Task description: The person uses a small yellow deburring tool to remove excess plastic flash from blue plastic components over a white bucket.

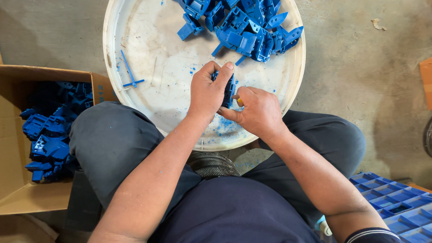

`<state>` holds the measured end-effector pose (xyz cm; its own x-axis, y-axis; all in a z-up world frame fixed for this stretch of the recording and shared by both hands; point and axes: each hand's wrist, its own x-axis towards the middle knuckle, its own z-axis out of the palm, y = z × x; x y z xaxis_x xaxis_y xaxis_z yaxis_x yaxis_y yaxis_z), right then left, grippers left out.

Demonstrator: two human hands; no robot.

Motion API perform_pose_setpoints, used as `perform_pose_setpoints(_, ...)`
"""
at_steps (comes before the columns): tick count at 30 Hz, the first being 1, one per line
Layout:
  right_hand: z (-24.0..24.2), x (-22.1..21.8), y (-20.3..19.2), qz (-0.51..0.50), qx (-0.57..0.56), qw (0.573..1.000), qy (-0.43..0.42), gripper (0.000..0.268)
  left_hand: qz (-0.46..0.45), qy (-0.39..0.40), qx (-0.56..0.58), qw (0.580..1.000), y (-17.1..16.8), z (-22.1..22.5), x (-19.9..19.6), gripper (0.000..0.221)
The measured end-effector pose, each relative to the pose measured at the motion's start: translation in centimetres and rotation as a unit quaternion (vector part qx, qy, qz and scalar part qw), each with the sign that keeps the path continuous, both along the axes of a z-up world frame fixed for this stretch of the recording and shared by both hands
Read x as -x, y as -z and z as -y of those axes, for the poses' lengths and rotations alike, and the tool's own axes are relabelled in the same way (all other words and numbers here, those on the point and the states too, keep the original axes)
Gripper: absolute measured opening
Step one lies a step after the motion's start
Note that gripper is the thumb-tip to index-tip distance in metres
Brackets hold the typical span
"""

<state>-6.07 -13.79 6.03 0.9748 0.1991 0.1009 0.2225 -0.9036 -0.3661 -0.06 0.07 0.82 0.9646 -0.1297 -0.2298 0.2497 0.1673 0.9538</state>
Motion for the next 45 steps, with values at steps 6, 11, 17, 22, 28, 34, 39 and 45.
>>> perform_pose_setpoints(6, -0.07, 0.43, 0.75, 0.003, 0.044, 0.999, 0.003, 0.057, 0.022, -0.013, -0.016, 1.0, 0.24, 0.1, -0.13, 0.044)
perform_pose_setpoints(11, 0.27, 0.16, 0.31, 0.056, 0.014, 0.998, -0.014, 0.059, 0.026, -0.019, -0.016, 0.999, 0.39, 0.11, -0.12, 0.045)
perform_pose_setpoints(17, 0.1, 0.14, 0.31, 0.052, 0.02, 0.998, -0.012, 0.06, 0.003, -0.012, -0.008, 1.0, 0.34, 0.04, -0.17, 0.043)
perform_pose_setpoints(22, 0.08, 0.17, 0.42, 0.061, 0.029, 0.998, -0.016, 0.06, 0.001, -0.013, 0.009, 1.0, 0.38, 0.01, -0.19, 0.042)
perform_pose_setpoints(28, -0.08, 0.31, 0.38, 0.083, 0.038, 0.996, -0.025, 0.059, -0.022, -0.015, 0.034, 0.999, 0.27, -0.03, -0.2, 0.041)
perform_pose_setpoints(34, -0.16, 0.38, 0.18, 0.053, 0.011, 0.998, -0.015, 0.057, -0.019, -0.06, 0.081, 0.995, 0.52, 0.12, -0.16, 0.04)
perform_pose_setpoints(39, -0.01, -0.13, 0.29, -0.097, -0.165, 0.976, 0.103, 0.059, -0.013, -0.103, 0.157, 0.982, 0.96, 0.08, -0.11, 0.036)
perform_pose_setpoints(45, 0.21, -0.51, 0.66, -0.125, -0.234, 0.958, 0.108, 0.056, -0.041, -0.073, 0.262, 0.961, 0.38, -0.15, 0.12, 0.027)
